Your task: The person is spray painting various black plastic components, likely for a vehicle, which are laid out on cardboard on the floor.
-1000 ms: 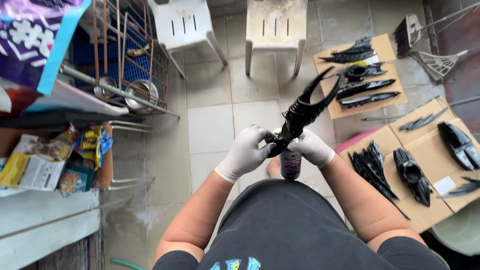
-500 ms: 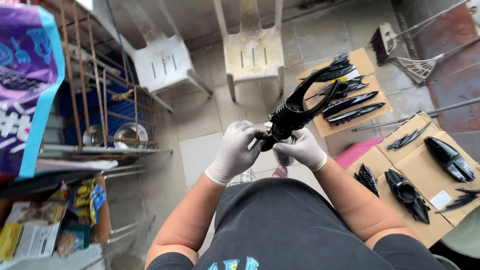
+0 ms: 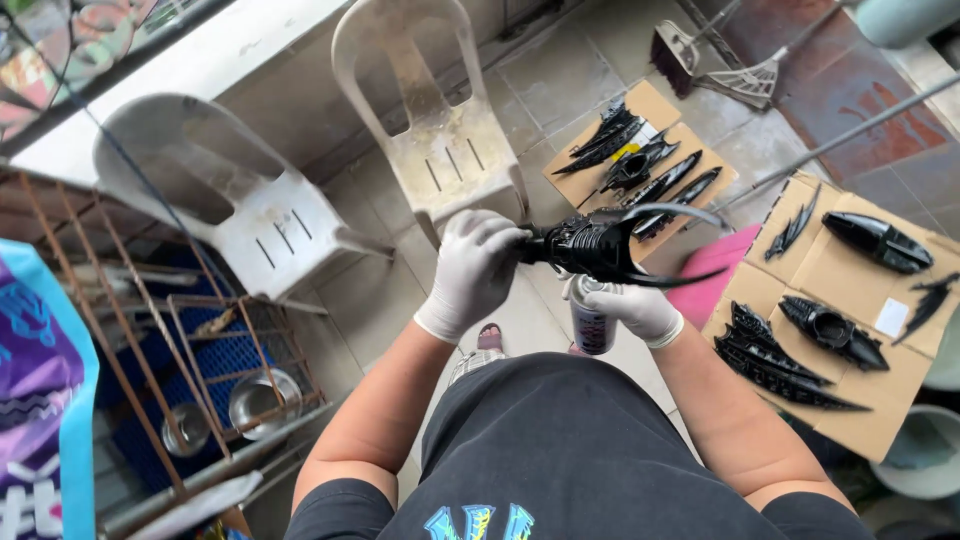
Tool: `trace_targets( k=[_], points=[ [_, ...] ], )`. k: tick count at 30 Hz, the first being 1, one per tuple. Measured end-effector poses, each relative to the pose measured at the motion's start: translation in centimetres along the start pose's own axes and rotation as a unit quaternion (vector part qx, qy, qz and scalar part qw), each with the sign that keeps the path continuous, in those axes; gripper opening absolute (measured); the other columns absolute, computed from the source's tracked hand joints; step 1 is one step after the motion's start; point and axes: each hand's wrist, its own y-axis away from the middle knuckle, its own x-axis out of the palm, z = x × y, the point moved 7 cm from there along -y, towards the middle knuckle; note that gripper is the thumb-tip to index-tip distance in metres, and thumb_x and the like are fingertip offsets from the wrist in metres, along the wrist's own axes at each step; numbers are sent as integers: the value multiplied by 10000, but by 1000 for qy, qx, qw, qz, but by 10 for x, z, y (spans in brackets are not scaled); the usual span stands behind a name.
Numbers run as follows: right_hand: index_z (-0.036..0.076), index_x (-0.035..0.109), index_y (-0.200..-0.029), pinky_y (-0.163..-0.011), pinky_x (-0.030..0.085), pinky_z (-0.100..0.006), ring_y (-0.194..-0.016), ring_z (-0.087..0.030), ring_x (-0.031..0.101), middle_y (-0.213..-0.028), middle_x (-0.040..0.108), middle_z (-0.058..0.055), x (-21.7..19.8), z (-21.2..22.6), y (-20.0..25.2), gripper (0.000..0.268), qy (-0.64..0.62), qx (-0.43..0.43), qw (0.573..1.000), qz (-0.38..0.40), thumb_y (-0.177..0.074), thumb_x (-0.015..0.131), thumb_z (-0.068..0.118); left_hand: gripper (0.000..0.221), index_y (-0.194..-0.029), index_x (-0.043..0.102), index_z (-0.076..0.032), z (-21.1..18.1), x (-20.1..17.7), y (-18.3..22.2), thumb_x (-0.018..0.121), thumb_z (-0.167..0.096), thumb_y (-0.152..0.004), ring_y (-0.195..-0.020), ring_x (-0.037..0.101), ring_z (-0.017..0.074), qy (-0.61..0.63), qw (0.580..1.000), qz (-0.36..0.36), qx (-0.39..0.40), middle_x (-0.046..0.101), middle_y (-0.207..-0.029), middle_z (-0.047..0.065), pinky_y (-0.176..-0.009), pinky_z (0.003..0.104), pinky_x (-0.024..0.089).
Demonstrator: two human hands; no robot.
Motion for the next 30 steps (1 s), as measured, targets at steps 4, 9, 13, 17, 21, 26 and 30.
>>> trace_targets(
  k=[4, 9, 13, 17, 21, 26, 30],
  points=[
    [-21, 653, -1209, -839, 595, -426, -939, -241, 728, -1019, 722, -179, 9, 14, -5, 546, -47, -21, 997, -64, -716, 863, 85, 117, -1005, 712, -153, 45, 6, -18, 697, -103, -900, -919, 659, 317, 68, 996, 0, 51, 689, -979, 26, -778, 435, 532],
    [-9, 608, -1248, -735, 589, -273, -878, -167, 723, -1009, 735, -152, 21, 31, -7, 465, -61, -26, 992, -109, -847, 733, 189, 88, -1025, 716, -192, 70, 11, -48, 708, -150, -948, -884, 655, 277, 97, 982, -28, 158, 707, -1034, -2, -740, 414, 510],
    [-62, 517, -1378, -697, 625, -402, -822, -331, 749, -978, 696, -270, -24, -4, 8, 710, -96, -65, 988, -103, -814, 755, 298, 44, -952, 711, -188, 69, 19, -72, 701, -146, -958, -866, 651, 266, 97, 975, 9, 200, 687, -974, -15, -758, 406, 498],
    [-84, 490, -1430, -705, 640, -431, -808, -386, 767, -977, 683, -303, -46, -15, 27, 835, -91, -88, 986, -109, -786, 772, 368, 54, -980, 707, -193, 72, 30, -82, 662, -168, -1000, -888, 651, 250, 123, 969, -3, 215, 684, -1009, -19, -802, 403, 506],
    [-124, 480, -1400, -699, 642, -486, -831, -455, 767, -1005, 666, -368, -52, -28, 47, 872, -72, -84, 980, -162, -734, 787, 348, 61, -1037, 695, -182, 75, 40, -85, 637, -191, -1023, -886, 660, 253, 164, 962, -6, 219, 687, -1019, -8, -800, 411, 510],
    [-159, 484, -1376, -709, 630, -456, -872, -396, 769, -1014, 674, -344, -28, -6, 56, 797, 4, -138, 982, -131, -731, 822, 166, 47, -1046, 682, -170, 83, 52, -80, 654, -161, -1009, -911, 659, 283, 192, 960, 39, 198, 691, -1039, 8, -820, 422, 499],
    [-62, 605, -1310, -750, 596, -407, -900, -245, 749, -992, 734, -185, -12, 12, 57, 793, 243, -193, 944, -111, -611, 930, 125, 144, -1033, 671, -162, 85, 58, -77, 712, -75, -925, -927, 662, 310, 221, 955, 103, 167, 688, -1015, 10, -816, 448, 502]
  ],
)
